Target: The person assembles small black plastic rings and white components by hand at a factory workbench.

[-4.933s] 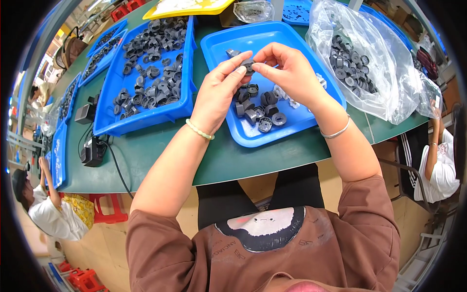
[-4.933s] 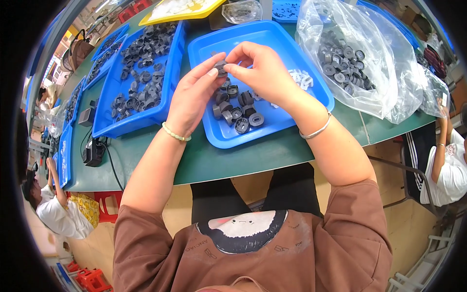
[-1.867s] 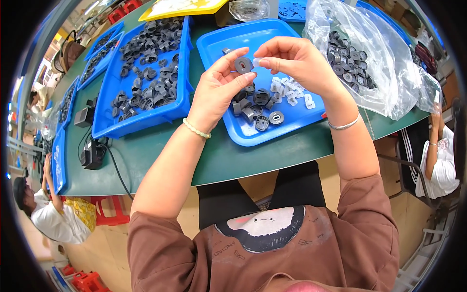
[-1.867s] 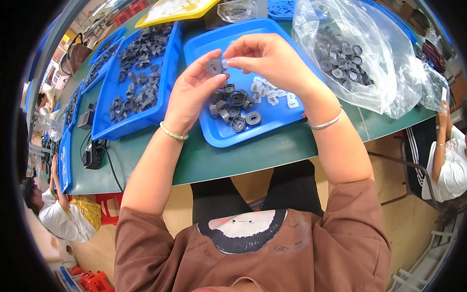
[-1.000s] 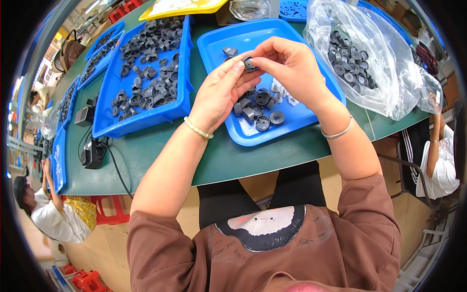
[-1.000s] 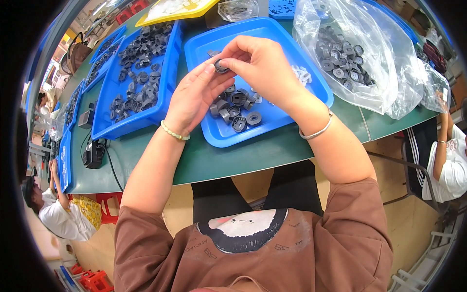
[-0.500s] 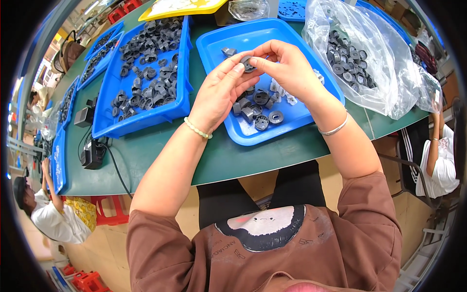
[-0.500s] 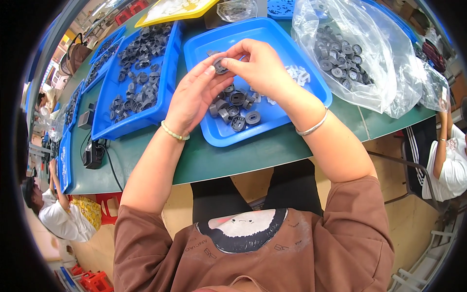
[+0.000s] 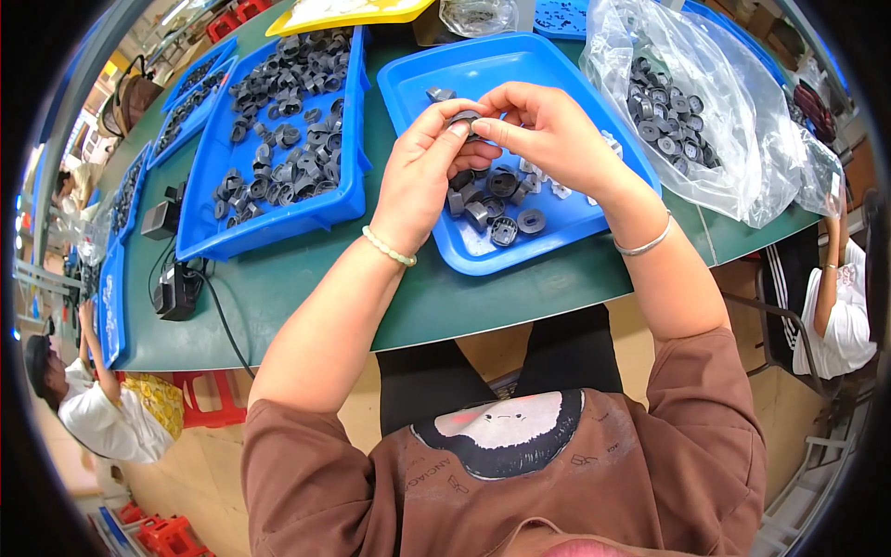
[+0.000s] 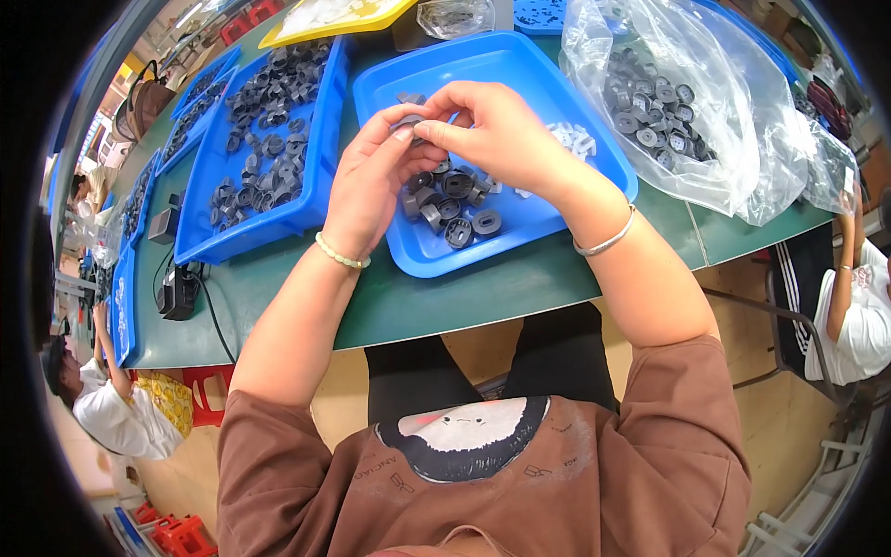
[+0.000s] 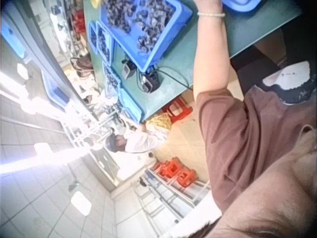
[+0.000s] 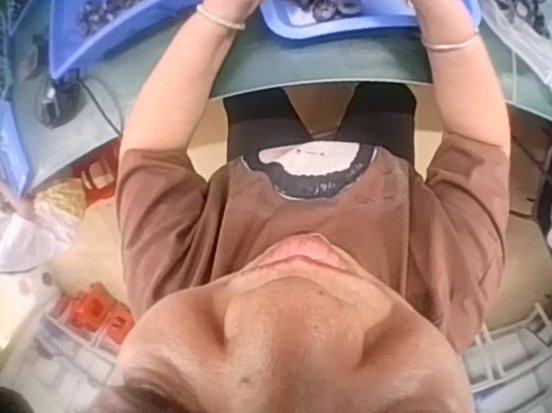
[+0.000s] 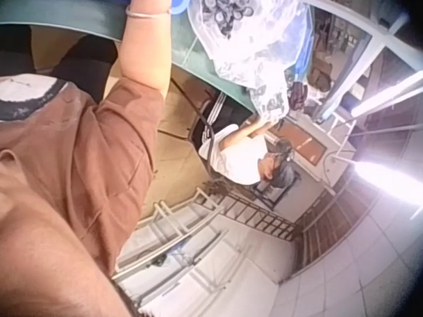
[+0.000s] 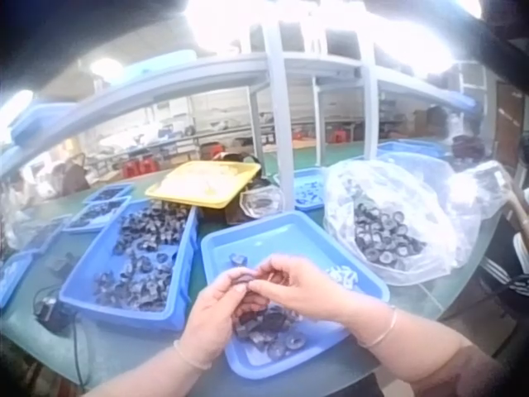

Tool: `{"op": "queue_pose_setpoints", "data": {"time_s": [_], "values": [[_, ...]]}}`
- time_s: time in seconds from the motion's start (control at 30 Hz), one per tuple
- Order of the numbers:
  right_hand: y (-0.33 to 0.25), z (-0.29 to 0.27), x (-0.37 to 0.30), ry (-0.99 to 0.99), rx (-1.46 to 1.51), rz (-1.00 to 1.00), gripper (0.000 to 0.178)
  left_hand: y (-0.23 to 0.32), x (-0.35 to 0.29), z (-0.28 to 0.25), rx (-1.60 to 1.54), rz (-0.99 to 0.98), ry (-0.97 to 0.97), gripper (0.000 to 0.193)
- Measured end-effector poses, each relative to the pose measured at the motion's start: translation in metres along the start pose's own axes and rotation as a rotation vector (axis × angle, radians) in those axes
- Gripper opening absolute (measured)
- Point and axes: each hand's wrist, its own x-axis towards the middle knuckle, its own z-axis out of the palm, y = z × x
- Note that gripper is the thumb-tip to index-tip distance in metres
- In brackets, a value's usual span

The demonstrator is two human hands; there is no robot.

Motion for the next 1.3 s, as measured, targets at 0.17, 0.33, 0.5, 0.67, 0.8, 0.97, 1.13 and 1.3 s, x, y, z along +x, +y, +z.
{"op": "queue_pose_setpoints", "data": {"time_s": [0.17, 0.33, 0.5, 0.67, 0.8, 0.97, 1.13, 1.3], "values": [[-0.005, -0.007, -0.003, -0.025, -0.106, 0.083, 0.024, 0.005, -0.003, 0.005, -0.120, -0.075, -0.002, 0.038], [0.005, -0.004, -0.003, 0.007, -0.277, -0.158, 0.022, 0.001, -0.001, 0.000, -0.005, -0.077, -0.016, 0.041], [-0.007, 0.001, -0.007, -0.005, -0.483, -0.174, 0.020, 0.000, -0.001, 0.001, -0.041, -0.078, -0.022, 0.036], [0.000, 0.004, -0.003, 0.073, -0.600, -0.232, 0.020, 0.003, 0.003, 0.000, -0.157, -0.095, 0.042, 0.033], [0.006, -0.002, -0.001, 0.021, -0.042, -0.041, 0.017, 0.005, 0.002, 0.004, -0.135, -0.121, 0.006, 0.040], [0.006, 0.006, 0.001, 0.085, -0.106, -0.084, 0.017, 0.000, 0.001, 0.000, -0.101, -0.074, -0.017, 0.042], [0.001, 0.008, -0.003, 0.117, -0.348, -0.148, 0.017, 0.000, 0.002, 0.003, -0.136, -0.062, -0.051, 0.043], [0.004, -0.001, 0.000, 0.011, -0.155, -0.062, 0.016, -0.001, 0.002, 0.004, -0.052, -0.066, 0.019, 0.043]]}}
